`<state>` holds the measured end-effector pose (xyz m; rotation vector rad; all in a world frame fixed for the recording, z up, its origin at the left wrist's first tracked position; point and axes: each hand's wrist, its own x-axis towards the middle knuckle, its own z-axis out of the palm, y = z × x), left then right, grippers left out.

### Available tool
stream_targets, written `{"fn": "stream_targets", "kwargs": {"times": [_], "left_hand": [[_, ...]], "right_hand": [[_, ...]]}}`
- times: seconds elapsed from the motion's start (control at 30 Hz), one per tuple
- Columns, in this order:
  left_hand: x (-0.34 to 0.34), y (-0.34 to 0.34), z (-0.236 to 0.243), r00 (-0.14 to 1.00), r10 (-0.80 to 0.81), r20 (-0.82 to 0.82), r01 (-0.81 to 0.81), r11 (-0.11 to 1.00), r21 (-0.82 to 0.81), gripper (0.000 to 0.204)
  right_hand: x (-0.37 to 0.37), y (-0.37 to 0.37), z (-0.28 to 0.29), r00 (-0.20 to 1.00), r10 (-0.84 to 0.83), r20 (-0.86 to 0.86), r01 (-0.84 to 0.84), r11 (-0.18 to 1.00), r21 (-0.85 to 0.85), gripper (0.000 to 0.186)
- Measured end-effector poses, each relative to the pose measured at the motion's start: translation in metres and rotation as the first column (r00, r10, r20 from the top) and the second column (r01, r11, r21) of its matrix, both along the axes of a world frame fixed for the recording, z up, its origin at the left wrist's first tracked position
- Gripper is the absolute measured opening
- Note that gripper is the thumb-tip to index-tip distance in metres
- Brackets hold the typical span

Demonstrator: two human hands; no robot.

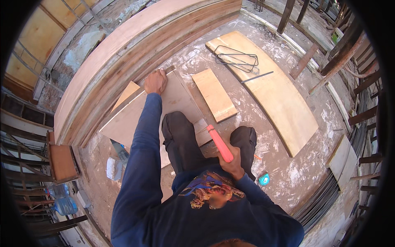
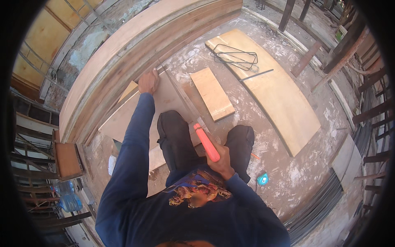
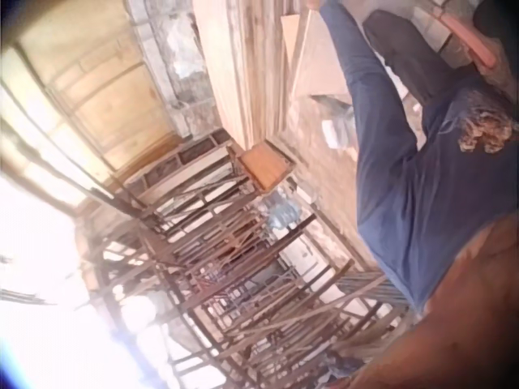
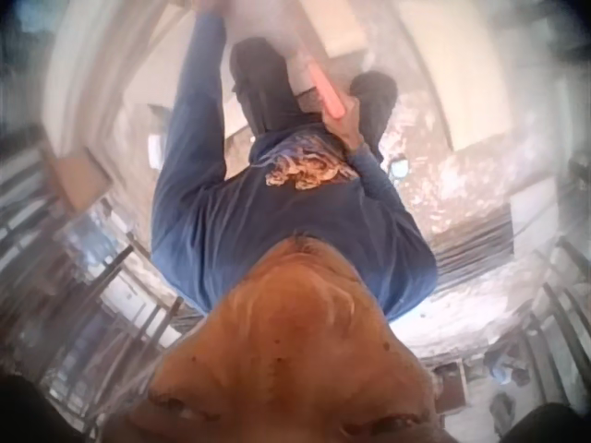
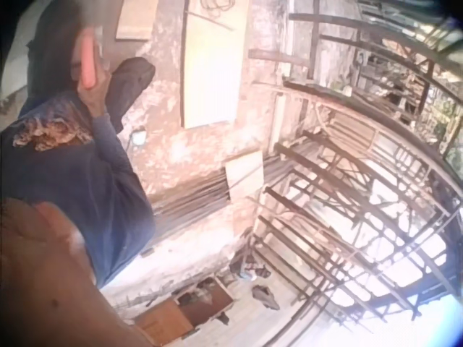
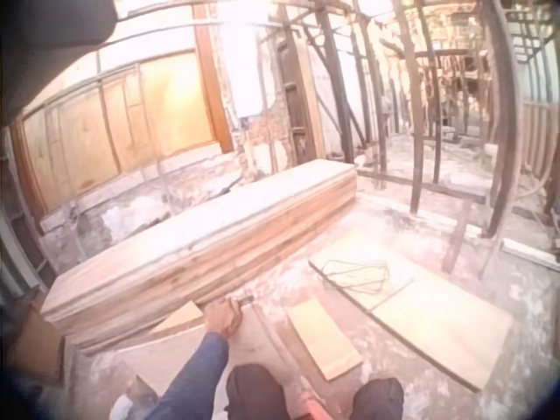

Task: The person marks a cutting line on a piece of plywood using a square and a pencil, then cuts the wood along the line with a hand saw while kneeling on the floor.

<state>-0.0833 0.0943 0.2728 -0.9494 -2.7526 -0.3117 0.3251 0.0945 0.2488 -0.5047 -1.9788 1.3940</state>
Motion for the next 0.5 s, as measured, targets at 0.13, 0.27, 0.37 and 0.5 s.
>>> {"fn": "stream_targets", "kwargs": {"times": [0.13,0.27,0.37,0.5], "left_hand": [[0.008,0.035,0.018,1.0,0.012,-0.029,-0.013,1.0,-0.027,0.056],[-0.005,0.015,-0.023,0.998,0.008,-0.061,-0.009,1.0,-0.007,0.056],[-0.026,-0.023,-0.023,0.998,0.005,-0.056,-0.007,0.999,-0.033,0.058],[-0.002,0.002,-0.005,0.994,-0.025,-0.106,0.021,0.999,-0.039,0.06]], "right_hand": [[-0.018,0.034,0.02,0.999,-0.021,0.028,0.023,0.998,-0.053,0.061],[-0.081,0.039,0.03,0.996,-0.03,-0.08,0.031,0.999,0.009,0.074],[-0.045,0.025,0.02,0.992,0.126,-0.014,-0.127,0.985,-0.116,0.084],[0.001,0.004,-0.036,0.999,0.048,-0.008,-0.048,0.998,0.047,0.087]]}}
